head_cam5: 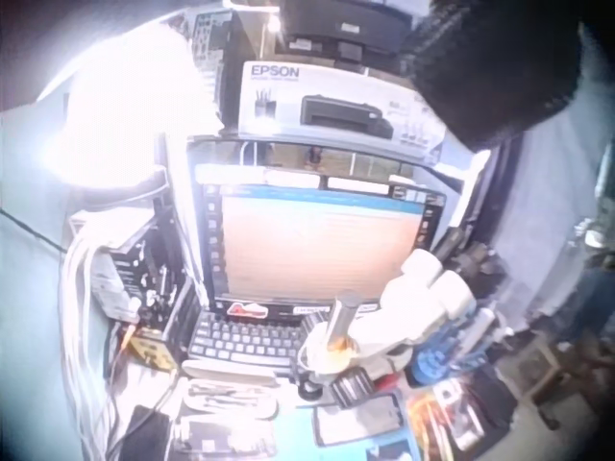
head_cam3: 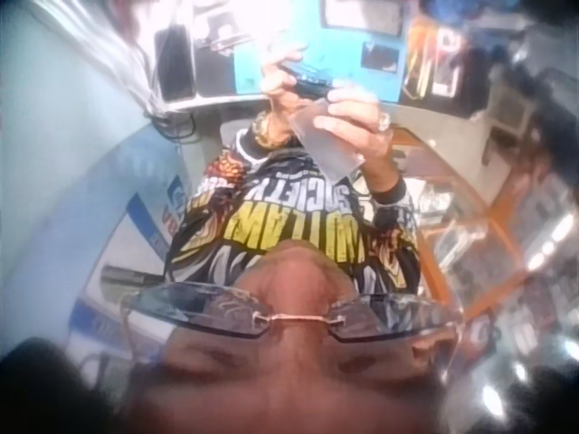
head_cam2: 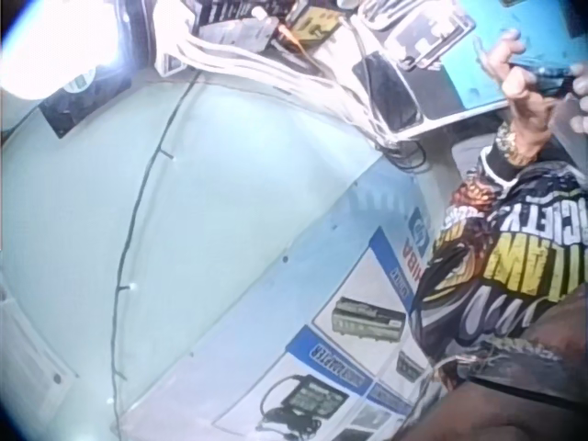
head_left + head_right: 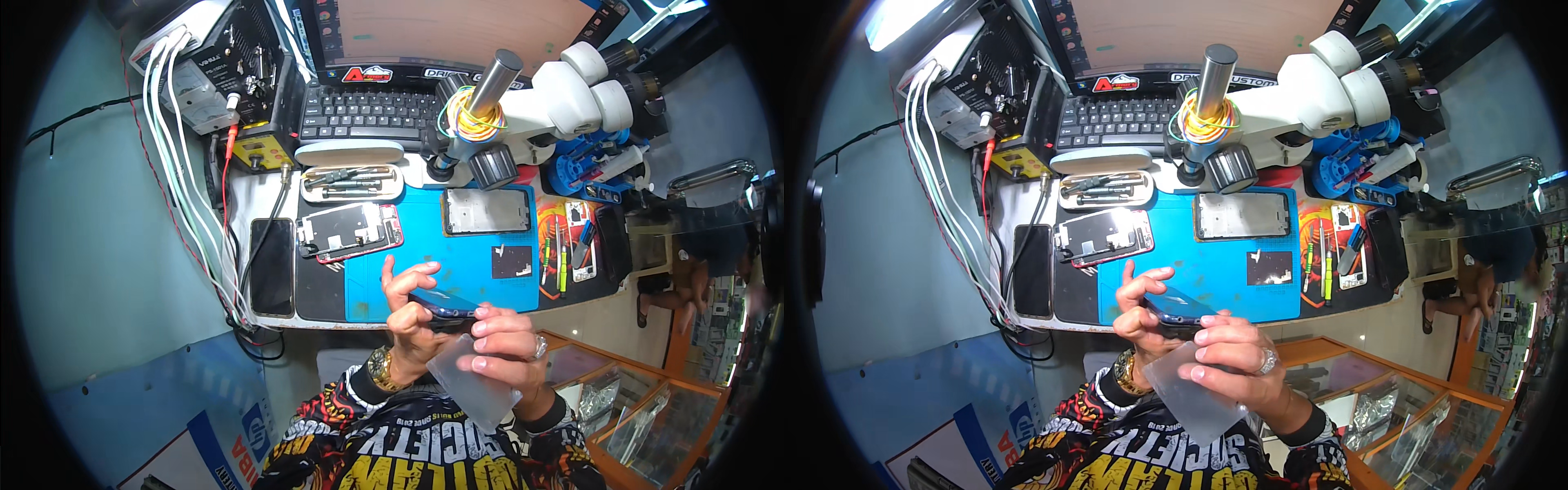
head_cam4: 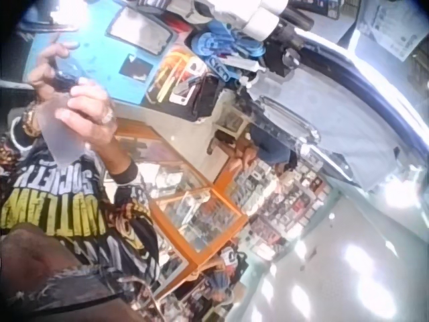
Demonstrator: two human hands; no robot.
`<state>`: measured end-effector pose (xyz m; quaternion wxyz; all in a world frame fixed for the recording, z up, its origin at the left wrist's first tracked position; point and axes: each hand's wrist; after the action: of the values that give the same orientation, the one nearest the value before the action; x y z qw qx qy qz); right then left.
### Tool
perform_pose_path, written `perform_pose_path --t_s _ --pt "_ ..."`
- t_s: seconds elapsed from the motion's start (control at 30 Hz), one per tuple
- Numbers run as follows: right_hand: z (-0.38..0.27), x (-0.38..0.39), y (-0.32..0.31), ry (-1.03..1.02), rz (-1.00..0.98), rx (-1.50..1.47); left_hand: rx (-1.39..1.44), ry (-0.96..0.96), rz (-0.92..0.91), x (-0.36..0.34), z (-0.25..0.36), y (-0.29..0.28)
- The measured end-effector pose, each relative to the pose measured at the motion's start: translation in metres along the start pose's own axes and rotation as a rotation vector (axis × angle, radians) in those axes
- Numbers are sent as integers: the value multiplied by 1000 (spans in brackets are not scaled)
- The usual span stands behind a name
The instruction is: The person performs a screen replacement on a mobile phone, using a small tool to pry the screen away from the frame and applying adhesive to the edges.
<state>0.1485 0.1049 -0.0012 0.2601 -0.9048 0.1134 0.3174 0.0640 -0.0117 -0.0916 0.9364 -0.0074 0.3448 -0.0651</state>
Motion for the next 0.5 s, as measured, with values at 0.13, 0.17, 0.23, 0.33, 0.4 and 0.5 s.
perform_pose_path --t_s 0.13,0.17,0.23,0.33,0.4,0.5 --pt "8 -2 -9 -45 -3 91 -36 -22 -9 -13 7 12" --pt "10 -6 -9 -50 -5 93 -34 -18 -4 -17 8 11" --pt "14 -15 -4 -46 36 110 -31 -79 -110 -24 8 7" --pt "17 -26 -4 -79 39 145 -55 -92 -133 -24 5 8" --pt "17 -29 -5 -72 28 149 -67 -109 -144 -25 6 8" --pt "17 -30 -5 -98 49 220 -43 -112 -149 -25 8 9"
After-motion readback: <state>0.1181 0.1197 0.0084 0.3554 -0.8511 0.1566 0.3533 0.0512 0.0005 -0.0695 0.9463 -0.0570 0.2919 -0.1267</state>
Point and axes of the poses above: each hand's wrist, its own x-axis away from the middle knuckle, its own y-axis out of the palm, z = x × y, and after that the axes turned 1 degree about -y, right-handed
